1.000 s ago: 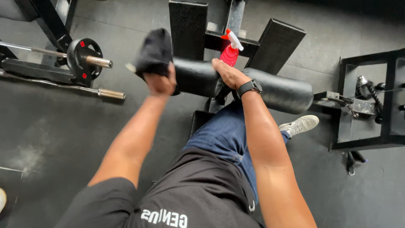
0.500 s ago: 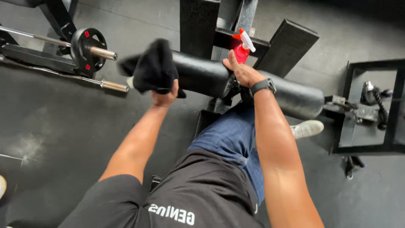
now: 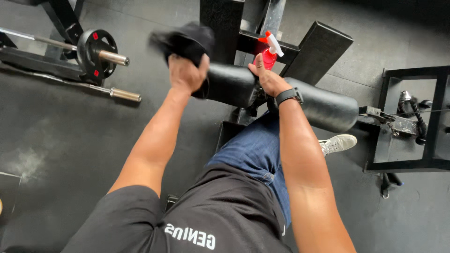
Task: The person wipes the leg rollers of a gym machine with a cloth after applying a liquid from a spray bottle, then folds the cloth.
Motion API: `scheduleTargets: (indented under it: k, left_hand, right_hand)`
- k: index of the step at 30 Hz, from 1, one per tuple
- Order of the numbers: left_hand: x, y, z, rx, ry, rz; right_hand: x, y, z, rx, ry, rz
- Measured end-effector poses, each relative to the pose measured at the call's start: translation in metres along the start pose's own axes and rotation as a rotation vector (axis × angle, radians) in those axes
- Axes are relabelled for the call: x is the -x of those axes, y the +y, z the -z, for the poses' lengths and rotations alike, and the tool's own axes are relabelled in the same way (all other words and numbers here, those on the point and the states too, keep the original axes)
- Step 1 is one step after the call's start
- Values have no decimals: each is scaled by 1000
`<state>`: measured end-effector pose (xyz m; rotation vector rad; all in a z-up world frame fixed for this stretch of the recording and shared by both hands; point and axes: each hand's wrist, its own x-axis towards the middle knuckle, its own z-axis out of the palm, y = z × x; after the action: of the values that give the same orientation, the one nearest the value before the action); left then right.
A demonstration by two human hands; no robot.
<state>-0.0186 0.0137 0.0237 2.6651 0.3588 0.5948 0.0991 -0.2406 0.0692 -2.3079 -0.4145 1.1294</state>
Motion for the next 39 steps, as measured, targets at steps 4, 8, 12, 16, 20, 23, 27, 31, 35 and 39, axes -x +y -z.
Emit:
scheduleTargets:
  k: [4, 8, 12, 16, 20, 23, 27, 31, 35, 39]
  left_hand:
    - [17, 37, -25, 57, 167, 78]
    - [106, 105, -83, 167, 321, -237]
    - [107, 40, -82, 84, 466, -123]
    - [97, -16, -76, -111, 769, 112]
    - [87, 27, -91, 224, 786, 648]
    - [70, 59, -62, 595, 218, 1357]
    - [112, 116, -105, -10, -13, 805]
    - [105, 149, -104, 856, -99, 1442]
    - [80, 74, -70, 971, 197, 1577]
    - [57, -19, -24, 966, 515, 1557]
  right_hand:
    - [-8, 2, 0, -4, 6, -38]
    - [-5, 15, -1, -2, 19, -31]
    - [-13, 18, -5, -6, 11, 44]
    - [-25, 18, -21, 122, 86, 53]
    - [-36, 8, -42, 403, 198, 69]
    - [-47, 17, -50, 402, 281, 77]
    - [-50, 15, -49, 429, 277, 72]
    - [-49, 24, -50, 433, 277, 98]
    - [-41, 35, -54, 385, 311, 163]
    - [-37, 43, -76, 341, 409, 179]
